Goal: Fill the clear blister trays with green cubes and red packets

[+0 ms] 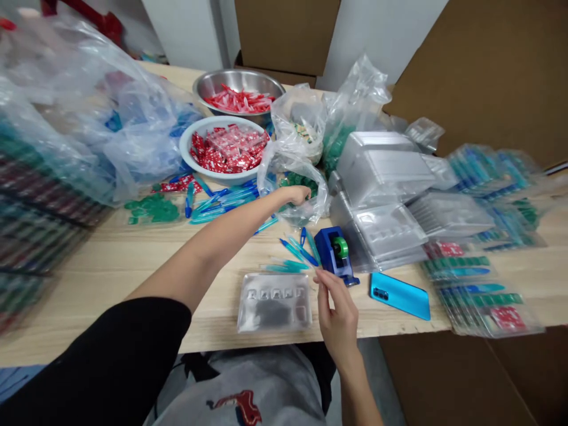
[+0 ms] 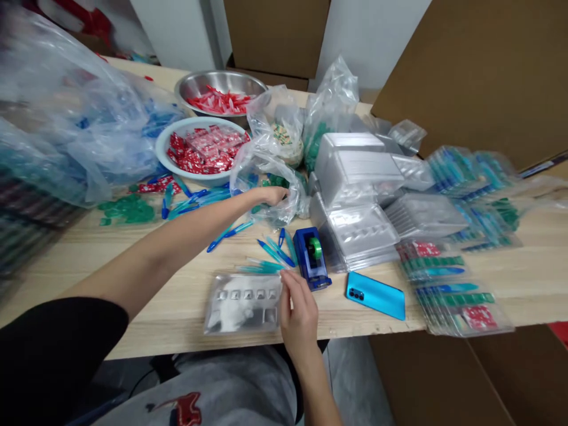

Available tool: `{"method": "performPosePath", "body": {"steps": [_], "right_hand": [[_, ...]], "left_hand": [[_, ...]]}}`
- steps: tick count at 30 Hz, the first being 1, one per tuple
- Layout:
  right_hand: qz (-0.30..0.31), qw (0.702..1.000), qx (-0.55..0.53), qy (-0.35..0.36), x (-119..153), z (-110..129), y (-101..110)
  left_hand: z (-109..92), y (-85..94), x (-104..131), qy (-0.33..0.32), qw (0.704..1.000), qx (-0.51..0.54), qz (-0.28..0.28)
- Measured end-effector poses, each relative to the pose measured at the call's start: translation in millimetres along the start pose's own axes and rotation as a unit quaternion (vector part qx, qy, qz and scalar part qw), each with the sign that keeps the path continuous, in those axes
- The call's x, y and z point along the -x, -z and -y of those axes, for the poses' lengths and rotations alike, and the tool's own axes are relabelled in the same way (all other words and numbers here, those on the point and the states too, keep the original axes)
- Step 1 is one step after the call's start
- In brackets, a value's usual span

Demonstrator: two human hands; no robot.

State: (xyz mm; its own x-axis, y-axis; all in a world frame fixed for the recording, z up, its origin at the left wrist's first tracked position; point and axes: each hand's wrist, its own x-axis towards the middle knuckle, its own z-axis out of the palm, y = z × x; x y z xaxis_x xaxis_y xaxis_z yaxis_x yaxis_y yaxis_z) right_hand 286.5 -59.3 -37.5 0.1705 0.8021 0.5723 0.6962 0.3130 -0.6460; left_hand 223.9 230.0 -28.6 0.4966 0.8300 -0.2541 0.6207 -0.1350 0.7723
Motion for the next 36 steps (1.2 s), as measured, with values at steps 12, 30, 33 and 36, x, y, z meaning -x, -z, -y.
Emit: {"method": "performPosePath", "body": {"steps": [12, 30, 33, 36], "right_hand": [[0.019, 0.765, -0.479, -0.43, -18, 18, -23], [0.1, 0.43, -0.646, -0.623, -35, 38, -74], [0.124, 0.412, -0.66, -0.616, -30, 40, -67], [0.154, 0.427, -0.664, -0.594, -29, 43, -59]], "left_hand": [[-11, 46.5, 54, 0.07, 0.941, 0.321, -0.082], [58, -27.2, 247, -0.205, 0.972, 0.032, -0.114], [61, -22.7, 253, -0.118, 0.968, 0.184, -0.127], [64, -24.0, 255, -0.076, 0.941, 0.288, -0.16]]}}
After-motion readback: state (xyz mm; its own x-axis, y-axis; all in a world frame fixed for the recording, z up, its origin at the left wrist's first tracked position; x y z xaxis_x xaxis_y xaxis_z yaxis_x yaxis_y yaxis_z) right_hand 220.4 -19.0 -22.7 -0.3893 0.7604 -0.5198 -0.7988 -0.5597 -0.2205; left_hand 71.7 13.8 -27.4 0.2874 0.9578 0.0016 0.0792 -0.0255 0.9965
